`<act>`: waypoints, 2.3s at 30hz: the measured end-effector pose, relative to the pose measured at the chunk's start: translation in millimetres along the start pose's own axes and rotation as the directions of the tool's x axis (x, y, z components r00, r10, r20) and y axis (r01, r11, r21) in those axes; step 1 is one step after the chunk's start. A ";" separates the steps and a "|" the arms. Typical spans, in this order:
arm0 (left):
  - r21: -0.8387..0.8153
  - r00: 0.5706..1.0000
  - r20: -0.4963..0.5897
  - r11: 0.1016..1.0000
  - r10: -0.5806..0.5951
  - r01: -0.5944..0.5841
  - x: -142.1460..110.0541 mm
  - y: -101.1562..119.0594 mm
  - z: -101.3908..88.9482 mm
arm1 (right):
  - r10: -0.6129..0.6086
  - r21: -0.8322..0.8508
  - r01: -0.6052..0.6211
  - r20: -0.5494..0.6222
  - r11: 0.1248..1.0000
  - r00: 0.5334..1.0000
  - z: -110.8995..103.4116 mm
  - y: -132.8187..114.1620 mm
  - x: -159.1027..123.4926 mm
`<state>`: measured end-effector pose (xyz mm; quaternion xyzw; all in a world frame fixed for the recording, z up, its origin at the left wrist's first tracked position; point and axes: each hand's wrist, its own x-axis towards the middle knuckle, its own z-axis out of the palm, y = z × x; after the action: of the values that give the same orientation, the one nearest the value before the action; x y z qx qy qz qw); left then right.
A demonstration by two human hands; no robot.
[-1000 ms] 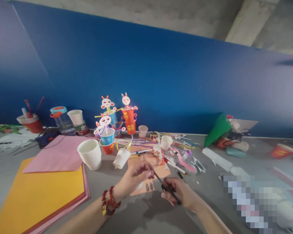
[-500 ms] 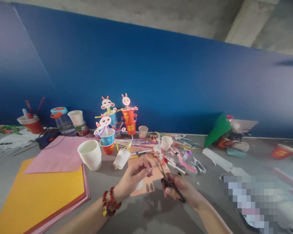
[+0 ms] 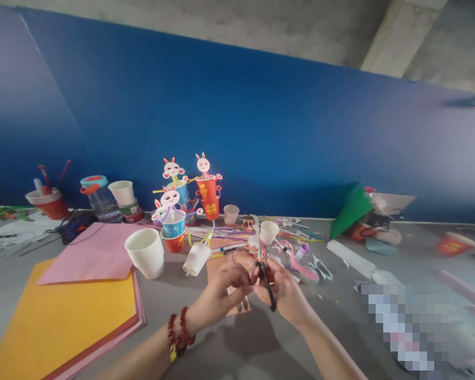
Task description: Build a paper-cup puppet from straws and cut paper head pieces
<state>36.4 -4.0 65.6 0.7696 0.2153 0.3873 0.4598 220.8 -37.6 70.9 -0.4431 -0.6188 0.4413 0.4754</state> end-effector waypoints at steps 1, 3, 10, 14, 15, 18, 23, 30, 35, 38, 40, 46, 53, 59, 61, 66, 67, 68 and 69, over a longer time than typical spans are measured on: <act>0.014 1.000 0.003 1.000 0.005 -0.005 -0.1 0.1 0.2 | 0.002 -0.003 -0.002 0.009 1.000 1.000 0.1 -1.3 -0.6; 0.029 1.000 0.013 1.000 0.007 -0.007 -0.5 0.1 1.0 | 0.009 -0.018 -0.008 0.015 1.000 1.000 1.4 -4.2 -1.9; 0.114 1.000 -0.003 0.993 0.012 -0.011 -1.8 0.9 0.9 | 0.047 0.075 -0.043 -0.047 0.996 0.998 9.6 -4.5 -0.1; 0.122 1.000 -0.015 0.992 -0.014 0.016 -4.4 7.4 -1.0 | 0.110 0.171 -0.087 -0.128 0.981 0.986 13.1 1.2 -0.3; 0.120 1.000 -0.015 0.992 -0.026 0.027 -5.0 9.4 -1.0 | 0.127 0.196 -0.097 -0.144 0.976 0.981 13.8 2.1 -0.9; 0.144 0.999 -0.030 0.989 -0.040 0.044 -5.5 13.7 0.8 | 0.146 0.244 -0.102 -0.171 0.964 0.974 16.2 4.3 -2.9; 0.192 0.994 -0.097 0.979 -0.054 0.072 -4.1 10.1 5.1 | 0.083 0.193 -0.044 -0.200 0.980 0.976 21.0 9.9 -2.7; 0.034 0.980 -0.153 0.990 -0.128 0.135 -2.0 6.2 1.9 | 0.072 0.074 -0.063 -0.121 0.995 0.990 14.5 8.6 -11.3; -0.170 0.969 -0.222 0.983 -0.105 0.068 1.0 9.1 0.4 | 0.231 0.074 -0.235 0.054 0.969 0.971 12.7 12.5 -35.5; -0.207 0.959 -0.261 0.976 -0.114 0.060 2.1 11.9 1.2 | 0.282 0.065 -0.291 0.123 0.954 0.951 15.9 20.2 -48.4; -0.237 0.958 -0.262 0.970 -0.121 0.058 2.6 14.1 1.8 | 0.295 0.055 -0.305 0.144 0.951 0.945 17.6 24.6 -52.8; -0.252 0.960 -0.229 0.963 -0.159 0.099 3.0 19.2 3.0 | 0.323 0.044 -0.334 0.155 0.942 0.933 18.2 28.2 -49.2; -0.266 0.963 -0.204 0.957 -0.174 0.117 1.8 16.1 3.7 | 0.361 0.022 -0.368 0.139 0.930 0.922 17.6 26.7 -45.7; -0.253 0.965 -0.191 0.959 -0.178 0.126 1.7 16.8 2.3 | 0.380 0.010 -0.384 0.130 0.923 0.916 16.1 30.7 -45.3; -0.237 0.965 -0.192 0.963 -0.180 0.132 1.6 17.3 1.7 | 0.383 0.008 -0.387 0.123 0.922 0.916 16.0 32.0 -45.2; -0.264 0.965 -0.186 0.955 -0.185 0.132 0.8 14.9 0.9 | 0.385 0.033 -0.391 0.117 0.920 0.915 15.6 30.6 -44.7; -0.276 0.965 -0.184 0.952 -0.187 0.132 0.6 14.1 0.9 | 0.384 0.044 -0.392 0.119 0.919 0.916 15.2 29.9 -44.5; -0.287 0.965 -0.180 0.949 -0.189 0.132 0.6 13.4 0.8 | 0.383 0.052 -0.391 0.120 0.919 0.916 14.7 29.2 -44.3; -0.300 0.966 -0.176 0.945 -0.191 0.132 0.6 12.9 0.7 | 0.383 0.057 -0.392 0.122 0.918 0.916 14.2 28.6 -44.0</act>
<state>37.0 -10.2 76.9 0.6313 0.2653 0.4514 0.5722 217.4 -75.7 32.2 -0.5128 -0.5255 0.5746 0.3617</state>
